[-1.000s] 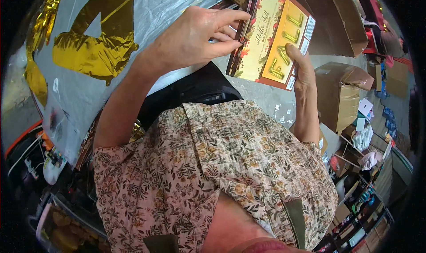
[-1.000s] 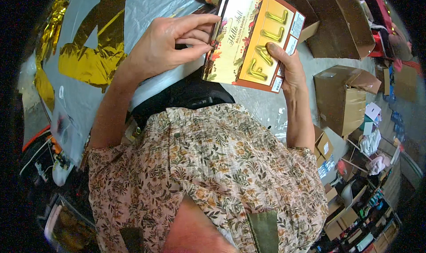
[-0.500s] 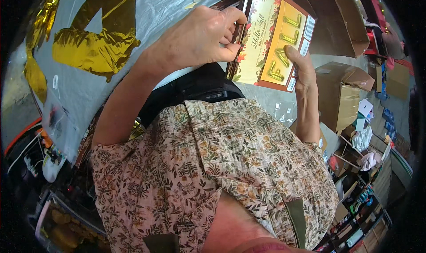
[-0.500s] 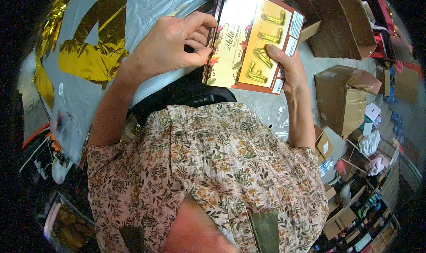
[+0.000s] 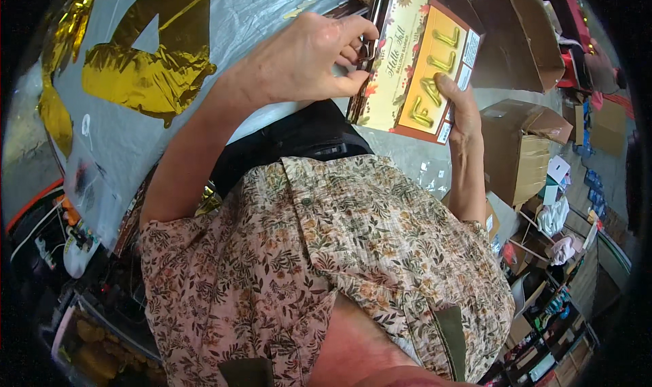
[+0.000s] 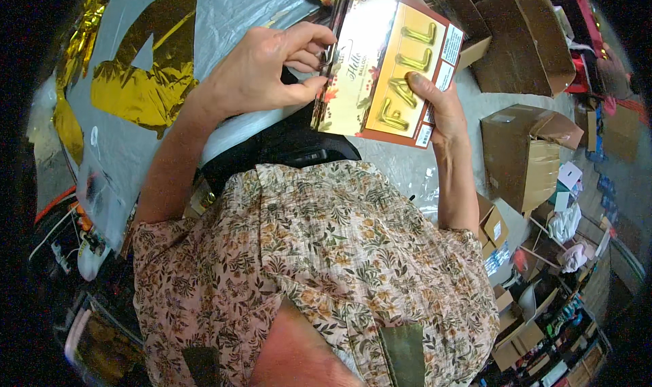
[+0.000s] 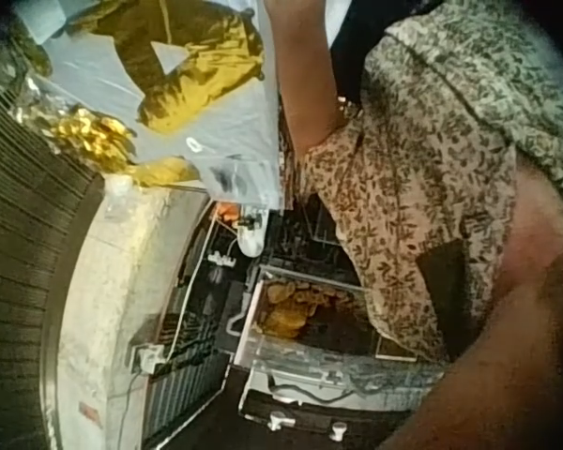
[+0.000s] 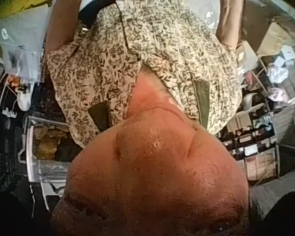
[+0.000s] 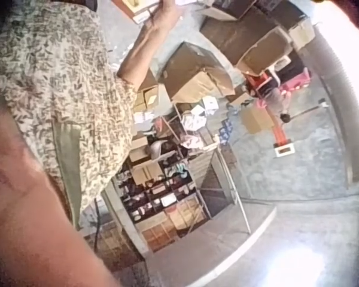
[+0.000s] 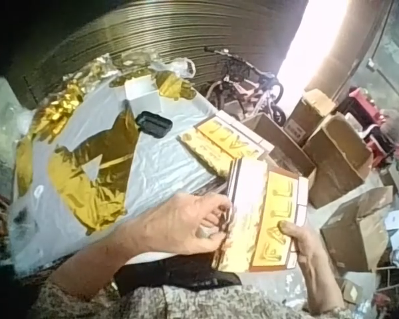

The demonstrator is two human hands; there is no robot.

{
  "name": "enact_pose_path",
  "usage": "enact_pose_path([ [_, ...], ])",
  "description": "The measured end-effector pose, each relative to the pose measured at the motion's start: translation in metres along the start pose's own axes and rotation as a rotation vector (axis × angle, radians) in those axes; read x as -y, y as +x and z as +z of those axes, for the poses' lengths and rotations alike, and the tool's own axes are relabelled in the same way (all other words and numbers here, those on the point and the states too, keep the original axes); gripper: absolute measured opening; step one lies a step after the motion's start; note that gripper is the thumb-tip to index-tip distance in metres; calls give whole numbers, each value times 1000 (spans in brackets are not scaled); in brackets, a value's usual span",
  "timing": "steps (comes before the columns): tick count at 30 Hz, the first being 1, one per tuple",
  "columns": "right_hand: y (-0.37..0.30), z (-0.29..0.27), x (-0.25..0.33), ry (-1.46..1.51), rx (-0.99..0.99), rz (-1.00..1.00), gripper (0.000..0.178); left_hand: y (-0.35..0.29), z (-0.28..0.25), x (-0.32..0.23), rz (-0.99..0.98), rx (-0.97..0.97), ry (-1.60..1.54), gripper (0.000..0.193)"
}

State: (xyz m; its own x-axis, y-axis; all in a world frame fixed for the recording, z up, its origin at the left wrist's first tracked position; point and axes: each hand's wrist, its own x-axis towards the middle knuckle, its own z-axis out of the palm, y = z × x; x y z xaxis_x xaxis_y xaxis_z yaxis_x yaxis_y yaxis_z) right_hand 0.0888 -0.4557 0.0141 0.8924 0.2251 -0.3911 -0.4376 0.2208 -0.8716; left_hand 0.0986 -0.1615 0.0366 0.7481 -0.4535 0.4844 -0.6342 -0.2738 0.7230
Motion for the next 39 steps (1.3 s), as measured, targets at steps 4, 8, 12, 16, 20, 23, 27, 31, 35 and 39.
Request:
enact_pose_path([
  [4, -3, -2, 0, -48, 13, -6, 65, 5, -4, -5, -120, 163, 37, 22],
  [8, -4, 0, 3, -24, 11, -13, 65, 11, -4, -3, -89, 149, 85, 19],
  [12, -4, -1, 0, -38, -19, -8, 66, 12, -1, -2, -79, 149, 154, 17],
  [16, -1, -4, -3, -11, -10, -12, 68, 12, 2, 2, -68, 101, 154, 16],
  [20, 0, -9, -1, -9, 15, 4, 70, 15, 5, 5, -46, 98, 191, 15],
  [23, 1, -10, -1, -12, 11, -24, 70, 16, 6, 5, -32, 100, 182, 14],
  [27, 1, -10, -2, -8, 18, -29, 70, 17, 6, 4, 24, 54, 288, 13],
  [31, 1, -9, -3, 34, 29, -57, 70, 17, 7, 2, 45, 22, 336, 12],
  [35, 1, -10, -5, 40, 57, -63, 71, 13, 10, 6, 64, 36, 395, 11],
  [39, -1, -9, -7, 16, 34, -46, 68, 9, 13, 13, 98, 44, 406, 9],
])
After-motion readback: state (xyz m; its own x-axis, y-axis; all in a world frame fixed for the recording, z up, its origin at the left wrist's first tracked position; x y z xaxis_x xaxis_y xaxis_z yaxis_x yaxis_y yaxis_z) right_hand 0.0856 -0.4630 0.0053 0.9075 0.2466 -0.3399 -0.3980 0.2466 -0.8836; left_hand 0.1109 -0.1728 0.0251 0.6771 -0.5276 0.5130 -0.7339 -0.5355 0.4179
